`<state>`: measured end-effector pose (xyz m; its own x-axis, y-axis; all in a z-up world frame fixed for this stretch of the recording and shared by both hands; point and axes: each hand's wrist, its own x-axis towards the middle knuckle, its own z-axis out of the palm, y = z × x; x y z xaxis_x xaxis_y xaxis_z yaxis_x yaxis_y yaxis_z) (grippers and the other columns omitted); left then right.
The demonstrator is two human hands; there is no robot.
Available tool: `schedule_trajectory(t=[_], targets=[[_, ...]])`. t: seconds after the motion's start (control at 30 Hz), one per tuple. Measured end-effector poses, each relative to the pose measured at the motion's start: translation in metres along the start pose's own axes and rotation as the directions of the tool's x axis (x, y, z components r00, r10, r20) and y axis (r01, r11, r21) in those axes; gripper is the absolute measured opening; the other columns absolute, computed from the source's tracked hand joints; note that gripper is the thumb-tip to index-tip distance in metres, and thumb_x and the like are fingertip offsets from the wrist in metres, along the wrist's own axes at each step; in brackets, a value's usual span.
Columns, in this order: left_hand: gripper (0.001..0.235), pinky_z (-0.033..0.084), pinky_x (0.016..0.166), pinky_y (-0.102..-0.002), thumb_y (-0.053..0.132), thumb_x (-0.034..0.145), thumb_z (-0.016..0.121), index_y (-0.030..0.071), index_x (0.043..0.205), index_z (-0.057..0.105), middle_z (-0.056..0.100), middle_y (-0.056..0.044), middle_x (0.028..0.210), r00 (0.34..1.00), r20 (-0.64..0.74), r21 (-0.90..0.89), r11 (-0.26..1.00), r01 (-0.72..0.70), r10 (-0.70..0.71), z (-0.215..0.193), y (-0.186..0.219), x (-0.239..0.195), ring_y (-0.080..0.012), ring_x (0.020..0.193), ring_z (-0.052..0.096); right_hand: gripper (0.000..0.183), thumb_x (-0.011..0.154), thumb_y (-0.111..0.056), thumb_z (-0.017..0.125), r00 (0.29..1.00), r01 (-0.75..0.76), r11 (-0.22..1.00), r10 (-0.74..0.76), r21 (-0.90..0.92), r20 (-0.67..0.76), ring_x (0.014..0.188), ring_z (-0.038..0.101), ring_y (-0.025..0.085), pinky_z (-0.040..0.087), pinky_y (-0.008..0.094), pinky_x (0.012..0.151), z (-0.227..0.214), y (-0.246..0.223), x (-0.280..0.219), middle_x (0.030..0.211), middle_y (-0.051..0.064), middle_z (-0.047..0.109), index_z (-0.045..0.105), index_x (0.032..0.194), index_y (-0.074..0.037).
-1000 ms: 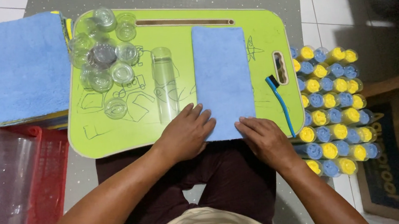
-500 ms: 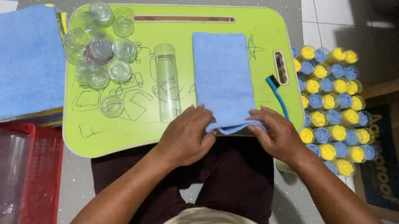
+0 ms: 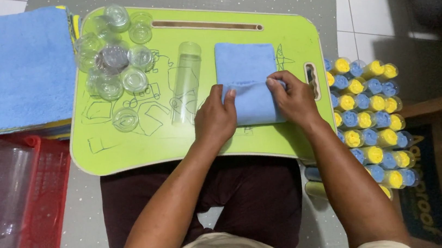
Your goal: The person takes a blue cloth, brushes it with a toothbrush, folds it, and rolls it into a clear plastic tube. They then place a cap on the tube and set it aside. The process is repeated with a second blue cloth.
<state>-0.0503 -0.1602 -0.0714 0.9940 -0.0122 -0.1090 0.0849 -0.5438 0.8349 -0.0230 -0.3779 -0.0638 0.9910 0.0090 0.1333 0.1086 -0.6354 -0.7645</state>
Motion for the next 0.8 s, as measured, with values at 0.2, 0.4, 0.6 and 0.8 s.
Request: schedule_trajectory(t=[0.2,0.4,0.6,0.8], targets=[[0.042,0.052,0.089,-0.064,0.045,0.108,0.037,0.011,0.129,0.050,0.070,-0.024,0.109,0.999,0.005,0.137,0.989,0.048,-0.049,0.011,-0.008,0.028,-0.0508,0.102,0.070,0.021,0.104,-0.040,0.061,0.980,-0.161,0.950,0.185,-0.269,0.068,0.099,0.071,0.044,0.053,0.056,0.090,0.007,-0.011,0.011,0.093,0.019,0.076,0.071,0.115,-0.025],[0.037,0.055,0.085,-0.065,0.030,0.106,0.045,0.011,0.137,0.039,0.063,-0.023,0.113,0.999,-0.044,0.183,0.983,0.009,-0.001,0.016,-0.008,0.028,-0.0525,0.100,0.069,0.026,0.103,-0.042,0.057,0.974,-0.138,0.905,0.197,-0.402,0.109,0.102,0.071,0.046,0.053,0.058,0.093,0.006,-0.021,0.012,0.097,0.023,0.076,0.068,0.116,-0.022],[0.030,0.055,0.080,-0.055,0.017,0.108,0.043,0.010,0.135,0.054,0.054,-0.018,0.119,0.925,-0.119,0.377,0.878,-0.294,0.361,0.005,0.004,0.011,-0.0416,0.105,0.066,0.027,0.102,-0.041,0.057,0.982,-0.100,0.898,0.159,-0.428,0.103,0.103,0.070,0.048,0.052,0.060,0.092,0.007,-0.028,0.008,0.100,0.026,0.074,0.064,0.116,-0.019],[0.034,0.045,0.097,-0.048,0.039,0.107,0.043,0.019,0.126,0.064,0.064,-0.013,0.129,0.701,0.047,0.575,0.555,-0.601,0.711,0.024,-0.023,0.018,-0.0342,0.127,0.057,0.029,0.099,-0.038,0.065,0.992,0.105,0.852,-0.126,-0.513,-0.006,0.107,0.067,0.043,0.052,0.056,0.091,0.019,0.021,0.013,0.112,0.017,0.066,0.064,0.122,-0.020]])
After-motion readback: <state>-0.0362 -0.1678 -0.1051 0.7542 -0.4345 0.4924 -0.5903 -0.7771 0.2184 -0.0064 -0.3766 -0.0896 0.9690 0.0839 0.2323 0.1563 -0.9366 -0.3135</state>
